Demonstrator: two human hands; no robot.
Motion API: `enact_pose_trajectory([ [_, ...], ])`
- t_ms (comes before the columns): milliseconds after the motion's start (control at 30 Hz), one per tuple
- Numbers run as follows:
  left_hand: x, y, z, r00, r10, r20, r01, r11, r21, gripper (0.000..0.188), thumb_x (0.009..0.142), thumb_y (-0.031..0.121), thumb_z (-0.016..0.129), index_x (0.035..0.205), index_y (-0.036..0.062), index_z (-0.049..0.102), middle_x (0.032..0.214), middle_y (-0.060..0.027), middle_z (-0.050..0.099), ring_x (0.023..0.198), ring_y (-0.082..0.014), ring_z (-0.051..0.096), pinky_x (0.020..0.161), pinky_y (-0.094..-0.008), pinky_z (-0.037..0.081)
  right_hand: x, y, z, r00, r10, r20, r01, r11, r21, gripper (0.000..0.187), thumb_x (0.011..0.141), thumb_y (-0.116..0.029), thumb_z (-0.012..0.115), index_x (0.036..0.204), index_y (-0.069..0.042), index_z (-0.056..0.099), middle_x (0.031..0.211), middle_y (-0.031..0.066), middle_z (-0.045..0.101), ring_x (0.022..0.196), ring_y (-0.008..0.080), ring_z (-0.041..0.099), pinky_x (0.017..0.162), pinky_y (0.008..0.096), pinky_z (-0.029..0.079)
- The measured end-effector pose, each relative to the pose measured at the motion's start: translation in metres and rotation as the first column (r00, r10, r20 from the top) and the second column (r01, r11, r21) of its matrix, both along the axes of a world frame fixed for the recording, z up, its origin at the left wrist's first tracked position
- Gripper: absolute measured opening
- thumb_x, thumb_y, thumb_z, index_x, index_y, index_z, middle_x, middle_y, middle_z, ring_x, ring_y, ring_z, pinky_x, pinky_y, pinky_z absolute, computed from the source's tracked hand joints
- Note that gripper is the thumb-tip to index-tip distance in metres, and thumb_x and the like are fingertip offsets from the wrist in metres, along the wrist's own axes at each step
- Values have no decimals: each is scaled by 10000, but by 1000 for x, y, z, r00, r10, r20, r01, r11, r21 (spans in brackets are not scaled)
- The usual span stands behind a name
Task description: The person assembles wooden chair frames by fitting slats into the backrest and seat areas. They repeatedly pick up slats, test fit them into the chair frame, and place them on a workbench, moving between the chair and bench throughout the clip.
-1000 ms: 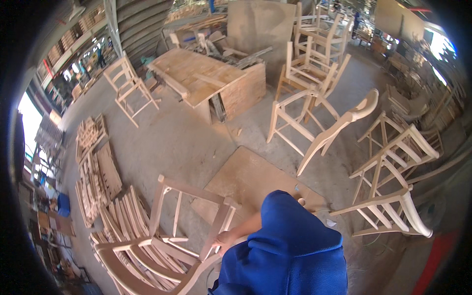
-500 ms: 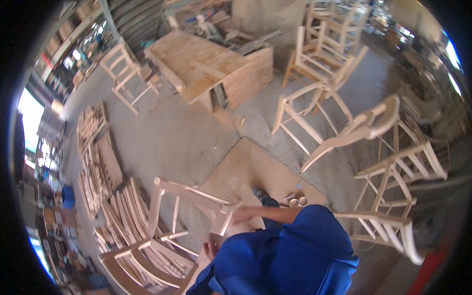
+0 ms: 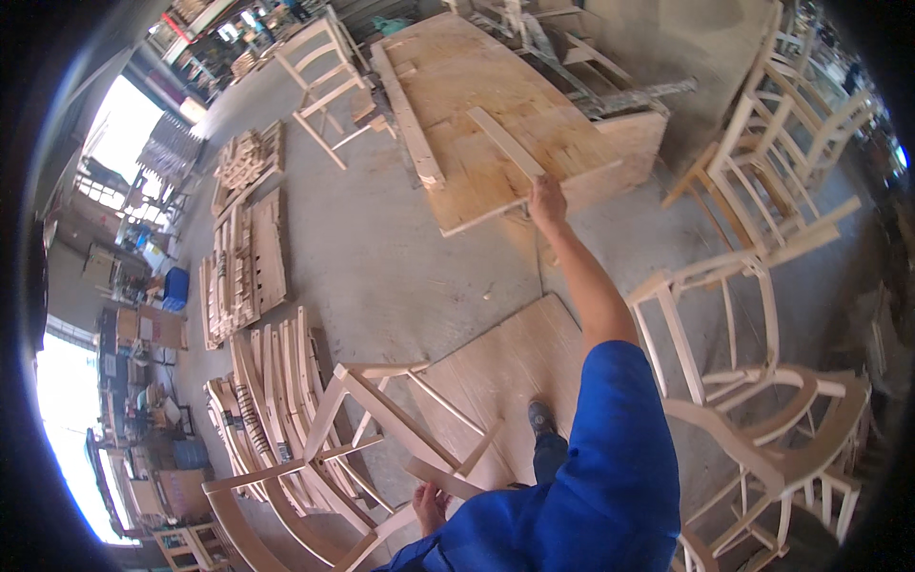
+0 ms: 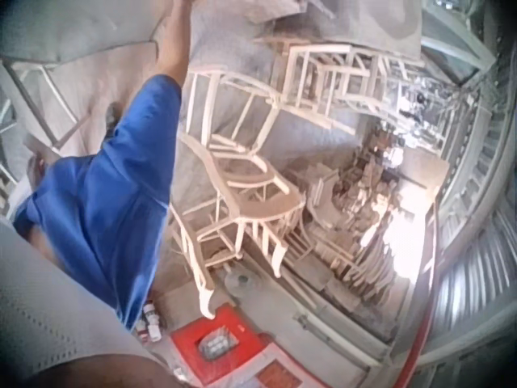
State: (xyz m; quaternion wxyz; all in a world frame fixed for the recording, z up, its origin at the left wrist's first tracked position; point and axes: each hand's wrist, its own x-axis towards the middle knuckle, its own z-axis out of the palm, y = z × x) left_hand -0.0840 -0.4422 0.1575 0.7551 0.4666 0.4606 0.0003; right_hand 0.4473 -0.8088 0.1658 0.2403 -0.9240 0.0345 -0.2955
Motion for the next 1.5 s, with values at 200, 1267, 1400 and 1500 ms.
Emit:
enact_pose_trajectory([
  [200, 43, -4, -21, 1000, -7, 5, 7, 1000, 10, 193, 884, 172, 599, 998, 48, 505, 939, -105, 629, 772, -225, 656, 664, -336, 561, 86, -21, 11, 970, -243, -6, 234, 940, -250, 376, 768, -273, 679, 1055, -52, 578, 1040, 142, 604, 1044, 317, 552, 860, 451, 459],
  [1267, 409, -83, 134, 711, 9, 703, 584, 549, -598, 294, 934, 395, 545, 1081, 141, 557, 783, 94, 490, 634, -8, 441, 486, -142, 370, -195, 38, 64, 407, 913, 10, 173, -88, 981, 191, 910, -195, 600, 1063, -83, 615, 822, 24, 658, 695, 92, 599, 574, 225, 448],
  [1400, 380, -48, 138, 657, 118, 745, 581, 551, -600, 298, 934, 393, 546, 1073, 129, 555, 782, 84, 484, 637, -15, 439, 504, -150, 379, -210, 81, 73, 324, 944, 65, 213, -139, 967, 169, 911, -172, 600, 1048, -76, 620, 829, 24, 657, 721, 111, 616, 598, 238, 465],
  [1500, 358, -28, 144, 644, 176, 745, 495, 646, -581, 286, 916, 362, 587, 1068, 123, 552, 803, 57, 508, 669, -54, 480, 570, -189, 443, -218, 100, 81, 236, 971, 46, 214, -98, 972, 173, 910, -170, 598, 1049, -70, 621, 847, 28, 657, 732, 119, 624, 628, 252, 474],
])
